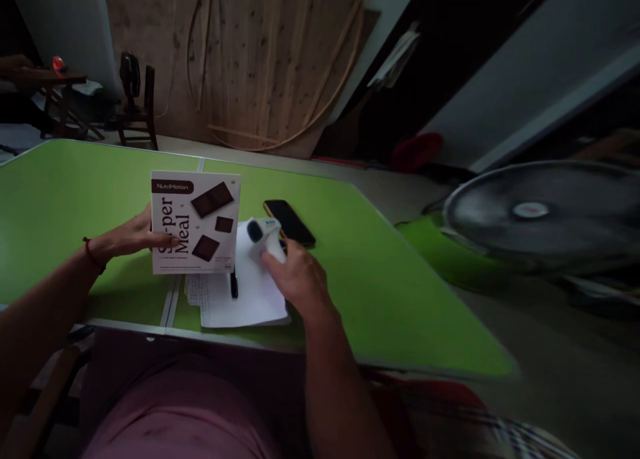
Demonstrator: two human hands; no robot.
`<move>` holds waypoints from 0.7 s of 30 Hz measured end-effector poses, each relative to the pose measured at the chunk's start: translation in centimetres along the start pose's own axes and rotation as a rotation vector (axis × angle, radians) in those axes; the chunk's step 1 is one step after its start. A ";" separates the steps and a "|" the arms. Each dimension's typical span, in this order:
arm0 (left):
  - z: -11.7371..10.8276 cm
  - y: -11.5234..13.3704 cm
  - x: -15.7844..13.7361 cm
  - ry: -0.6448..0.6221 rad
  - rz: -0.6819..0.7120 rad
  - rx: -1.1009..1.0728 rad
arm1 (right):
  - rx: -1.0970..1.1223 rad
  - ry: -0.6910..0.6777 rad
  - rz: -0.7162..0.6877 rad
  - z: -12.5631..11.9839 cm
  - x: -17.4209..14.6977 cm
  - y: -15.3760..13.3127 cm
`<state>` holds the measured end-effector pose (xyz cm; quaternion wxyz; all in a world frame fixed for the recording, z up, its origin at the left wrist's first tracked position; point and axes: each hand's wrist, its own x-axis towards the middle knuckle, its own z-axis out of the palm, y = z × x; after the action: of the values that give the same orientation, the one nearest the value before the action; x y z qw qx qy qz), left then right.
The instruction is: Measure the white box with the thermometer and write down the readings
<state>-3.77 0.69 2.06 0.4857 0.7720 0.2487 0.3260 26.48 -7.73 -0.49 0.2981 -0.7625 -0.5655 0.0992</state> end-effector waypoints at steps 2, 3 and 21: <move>0.0 0.1 0.0 -0.036 -0.056 -0.019 | 0.348 0.118 -0.039 -1.0 -0.9 -1.5; 0.0 0.2 0.0 -0.044 -0.081 -0.028 | 0.526 0.128 -0.075 -1.4 -1.5 -2.4; 0.1 -0.4 -0.1 0.038 -0.172 -0.026 | 1.132 -0.280 -0.029 1.3 -3.9 -8.0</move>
<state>-3.81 0.68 1.64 0.5173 0.7349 0.3191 0.3009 18.04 -9.38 2.26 0.5831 -0.4562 -0.4687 0.4819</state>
